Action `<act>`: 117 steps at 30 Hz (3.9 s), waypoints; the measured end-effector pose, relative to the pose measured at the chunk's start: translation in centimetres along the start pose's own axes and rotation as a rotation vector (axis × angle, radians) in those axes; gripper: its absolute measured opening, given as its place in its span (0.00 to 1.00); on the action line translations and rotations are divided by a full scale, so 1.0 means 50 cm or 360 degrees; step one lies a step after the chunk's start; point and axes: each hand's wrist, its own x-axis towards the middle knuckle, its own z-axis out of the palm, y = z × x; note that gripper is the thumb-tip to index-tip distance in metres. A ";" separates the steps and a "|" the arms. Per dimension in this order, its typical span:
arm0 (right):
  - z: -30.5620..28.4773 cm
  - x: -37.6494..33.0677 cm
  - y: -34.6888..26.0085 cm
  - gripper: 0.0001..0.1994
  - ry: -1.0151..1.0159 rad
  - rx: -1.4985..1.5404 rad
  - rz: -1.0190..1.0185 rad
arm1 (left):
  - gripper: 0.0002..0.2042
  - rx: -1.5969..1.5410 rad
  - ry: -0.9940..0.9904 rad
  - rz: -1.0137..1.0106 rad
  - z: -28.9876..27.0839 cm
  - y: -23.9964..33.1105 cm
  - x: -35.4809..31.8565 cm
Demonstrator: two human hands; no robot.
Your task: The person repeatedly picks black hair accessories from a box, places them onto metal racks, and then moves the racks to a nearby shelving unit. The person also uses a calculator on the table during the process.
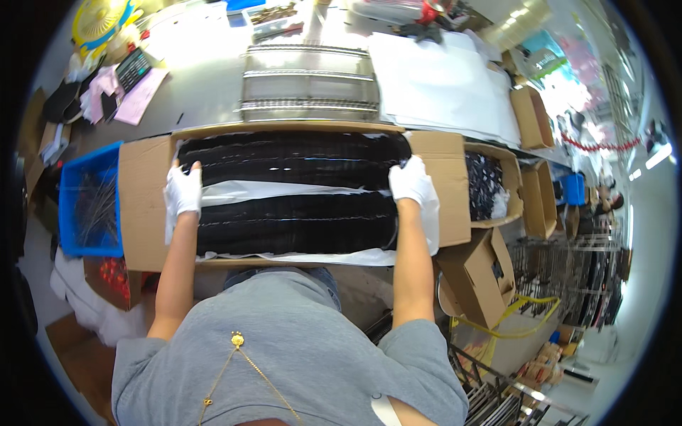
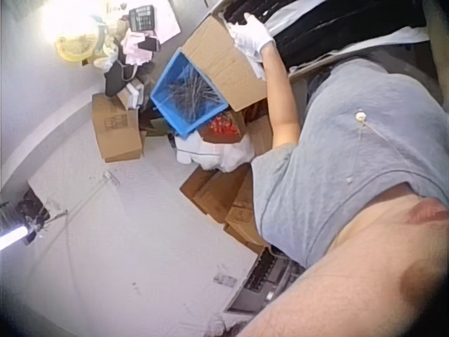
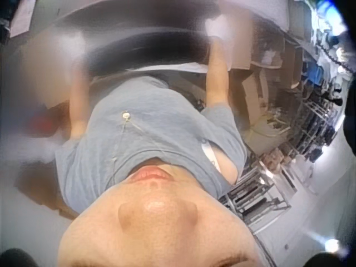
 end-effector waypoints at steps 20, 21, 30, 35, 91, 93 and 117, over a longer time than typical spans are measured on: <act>0.005 -0.326 -0.490 0.17 0.0145 0.1207 -0.1441 | 0.57 -0.1288 -0.0372 0.0122 -0.091 0.074 -0.108; 0.012 -0.370 -0.522 0.18 0.0174 0.1253 -0.1599 | 0.44 -0.1753 -0.0426 -0.0047 -0.101 0.072 -0.116; 0.024 -0.343 -0.680 0.13 -0.0850 0.0836 -0.2556 | 0.07 -0.2292 0.0106 -0.1023 -0.270 -0.075 -0.062; 0.122 -0.332 -0.750 0.09 -0.0483 0.0202 -0.3088 | 0.08 -0.1785 -0.0148 -0.0349 -0.271 -0.056 -0.029; 0.098 -0.285 -0.605 0.24 -0.0172 0.0845 -0.2014 | 0.31 0.0354 0.0337 -0.0244 -0.076 0.102 0.808; 0.081 -0.278 -0.641 0.23 0.0047 0.1001 -0.2185 | 0.34 0.0390 0.0451 -0.0131 -0.067 0.087 0.801; 0.135 -0.144 -0.898 0.25 0.0228 0.1133 -0.1618 | 0.12 -0.0952 -0.0647 0.0782 0.126 0.057 0.698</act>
